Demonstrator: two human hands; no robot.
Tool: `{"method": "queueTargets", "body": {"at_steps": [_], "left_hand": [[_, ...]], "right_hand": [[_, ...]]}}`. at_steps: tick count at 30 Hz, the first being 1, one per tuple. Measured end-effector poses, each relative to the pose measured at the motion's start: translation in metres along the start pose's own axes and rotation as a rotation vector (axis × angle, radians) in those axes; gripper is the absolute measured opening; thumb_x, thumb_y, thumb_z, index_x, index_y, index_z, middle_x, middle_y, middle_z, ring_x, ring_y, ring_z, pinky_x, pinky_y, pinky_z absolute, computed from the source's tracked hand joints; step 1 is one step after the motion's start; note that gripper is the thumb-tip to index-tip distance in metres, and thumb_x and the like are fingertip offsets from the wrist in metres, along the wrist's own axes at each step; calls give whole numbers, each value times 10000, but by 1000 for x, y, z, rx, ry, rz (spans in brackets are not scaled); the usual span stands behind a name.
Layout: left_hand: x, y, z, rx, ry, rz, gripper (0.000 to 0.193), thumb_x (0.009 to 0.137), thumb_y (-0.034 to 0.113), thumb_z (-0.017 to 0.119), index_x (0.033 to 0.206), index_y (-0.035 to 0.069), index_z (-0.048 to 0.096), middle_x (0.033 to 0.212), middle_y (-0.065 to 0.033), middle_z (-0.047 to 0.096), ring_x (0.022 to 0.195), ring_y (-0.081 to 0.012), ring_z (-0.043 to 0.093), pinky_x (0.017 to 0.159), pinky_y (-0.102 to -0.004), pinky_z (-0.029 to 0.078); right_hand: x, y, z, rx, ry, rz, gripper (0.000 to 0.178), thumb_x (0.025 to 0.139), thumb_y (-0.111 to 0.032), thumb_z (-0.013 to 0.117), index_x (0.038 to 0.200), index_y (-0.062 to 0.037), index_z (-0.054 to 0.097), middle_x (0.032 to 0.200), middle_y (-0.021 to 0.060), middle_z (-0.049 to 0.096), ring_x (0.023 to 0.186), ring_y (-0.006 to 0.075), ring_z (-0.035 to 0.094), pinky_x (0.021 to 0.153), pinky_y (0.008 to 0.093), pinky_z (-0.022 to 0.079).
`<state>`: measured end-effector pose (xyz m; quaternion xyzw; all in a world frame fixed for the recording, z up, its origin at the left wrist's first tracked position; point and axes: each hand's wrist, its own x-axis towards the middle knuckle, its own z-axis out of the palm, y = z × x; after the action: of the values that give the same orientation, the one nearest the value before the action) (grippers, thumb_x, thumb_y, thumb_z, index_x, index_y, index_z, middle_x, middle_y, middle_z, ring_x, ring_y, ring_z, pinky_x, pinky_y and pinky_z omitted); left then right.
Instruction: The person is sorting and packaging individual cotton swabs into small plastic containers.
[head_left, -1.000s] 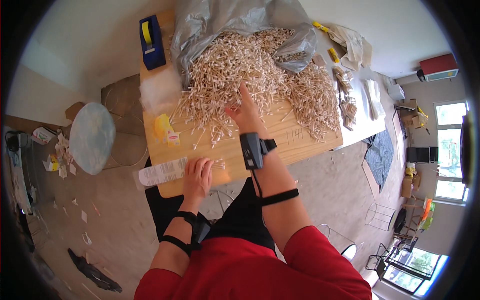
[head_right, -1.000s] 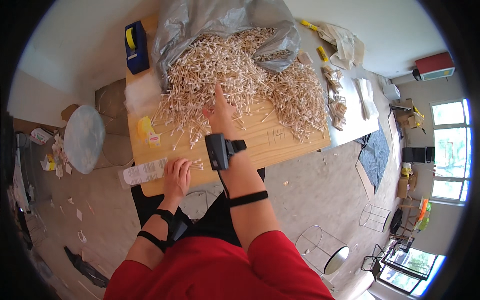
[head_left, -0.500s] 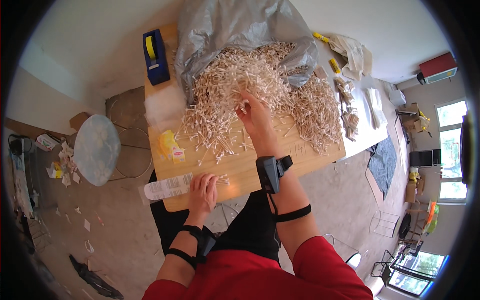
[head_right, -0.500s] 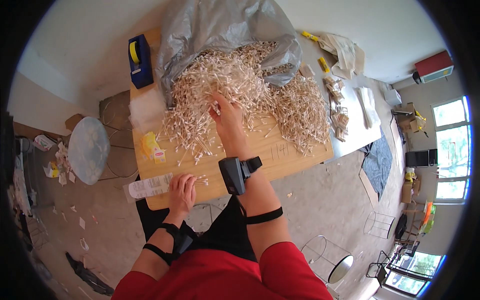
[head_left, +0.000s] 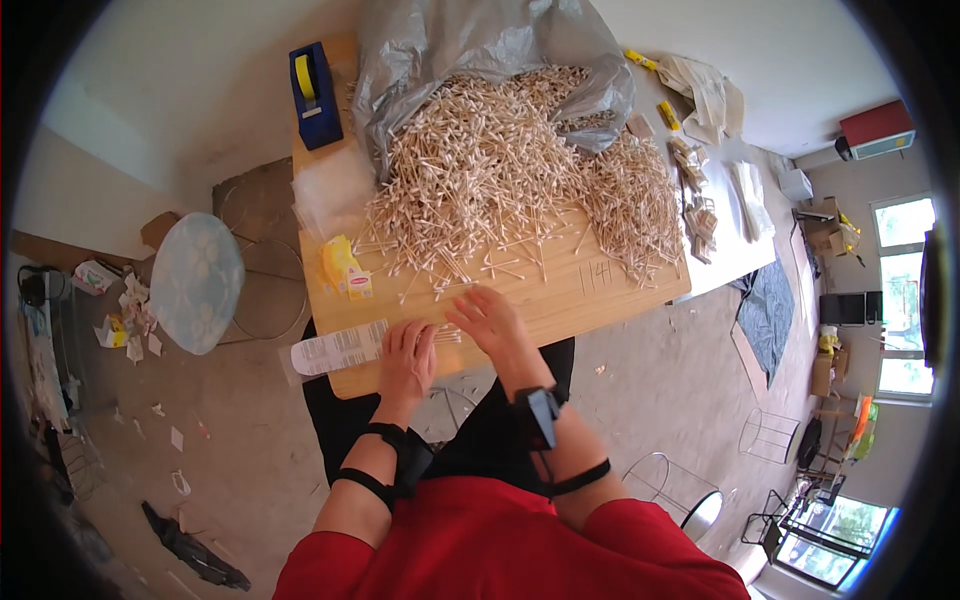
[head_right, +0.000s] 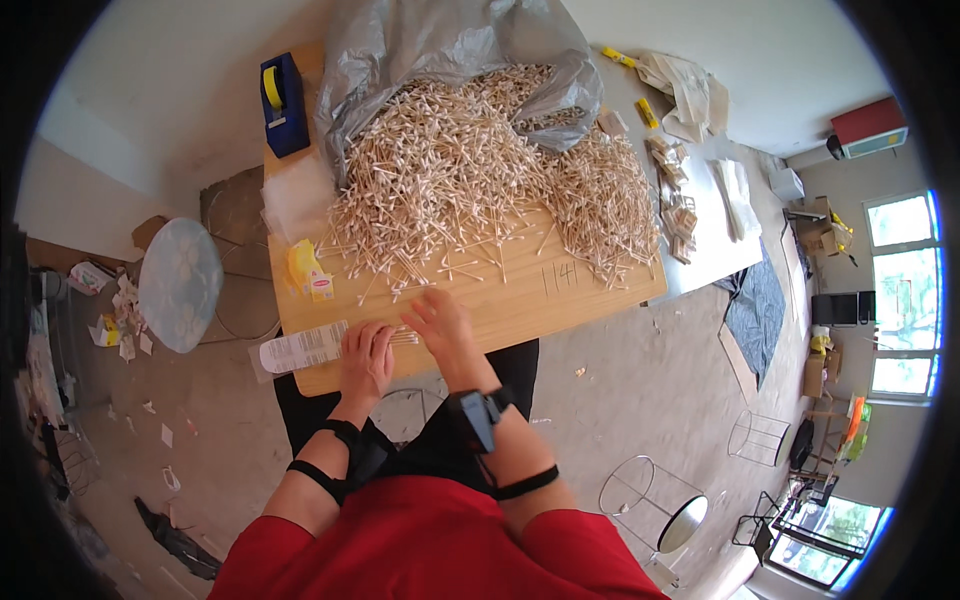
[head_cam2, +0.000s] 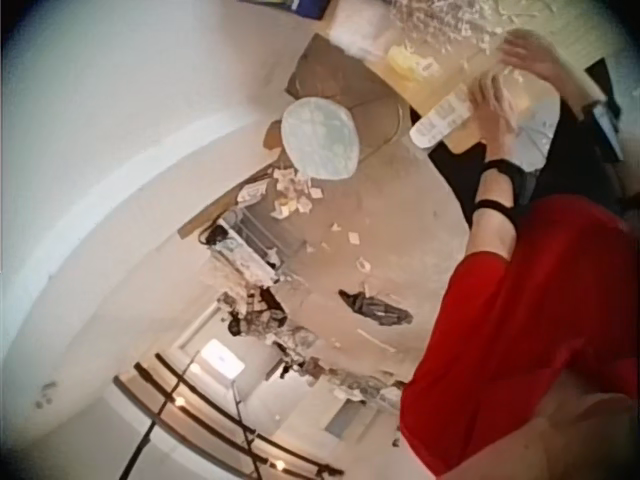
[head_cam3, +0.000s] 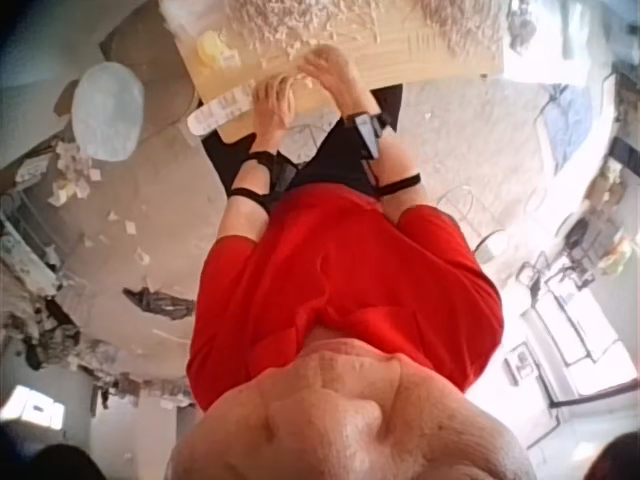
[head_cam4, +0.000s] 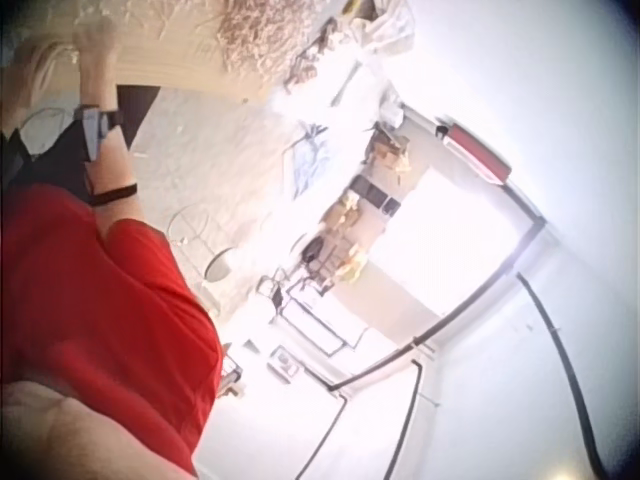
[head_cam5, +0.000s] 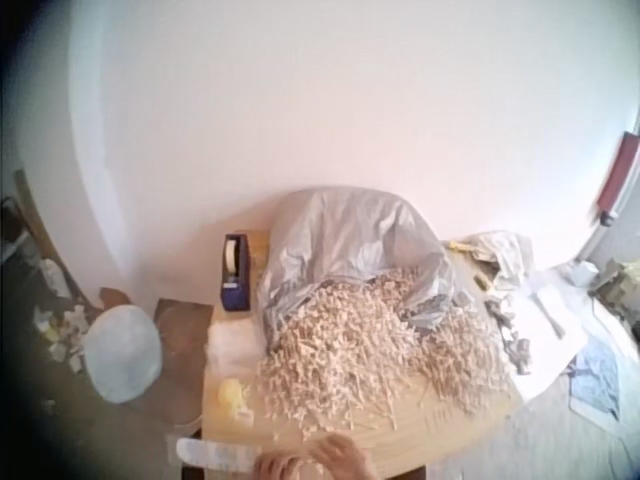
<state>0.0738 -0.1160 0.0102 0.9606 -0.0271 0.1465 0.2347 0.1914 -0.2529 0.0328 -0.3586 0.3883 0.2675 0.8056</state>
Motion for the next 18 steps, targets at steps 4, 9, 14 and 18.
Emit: {"method": "queueTargets", "body": {"at_steps": [4,9,14,18], "left_hand": [[9,7,-2,-10,19,36,365,799,47,655,1156,84,592,1171,-74,558,1142,-294,534,1000,-456,408],[5,-1,1,8,19,41,365,815,69,661,1173,91,598,1190,-53,559,1157,-271,531,1017,-447,408],[0,-5,-2,8,35,21,373,818,55,658,1184,84,591,1188,-60,553,1172,-285,521,1026,-457,395],[6,3,2,24,13,49,389,812,38,653,1193,80,589,1200,-64,554,1183,-283,518,1023,-461,399]], "right_hand": [[58,-2,21,206,-252,-231,275,941,-131,614,1156,2,506,1125,136,529,987,288,593,845,386,577],[51,-61,80,284,-410,-259,314,940,-99,614,1151,55,441,1103,180,538,1082,327,609,890,393,577],[12,-58,58,37,-290,-245,470,969,-98,557,1331,147,388,1258,255,555,1064,306,648,824,363,582],[11,-21,17,-1347,-35,-753,255,921,-73,567,1146,-21,676,1118,122,673,833,243,712,649,362,551]]}}
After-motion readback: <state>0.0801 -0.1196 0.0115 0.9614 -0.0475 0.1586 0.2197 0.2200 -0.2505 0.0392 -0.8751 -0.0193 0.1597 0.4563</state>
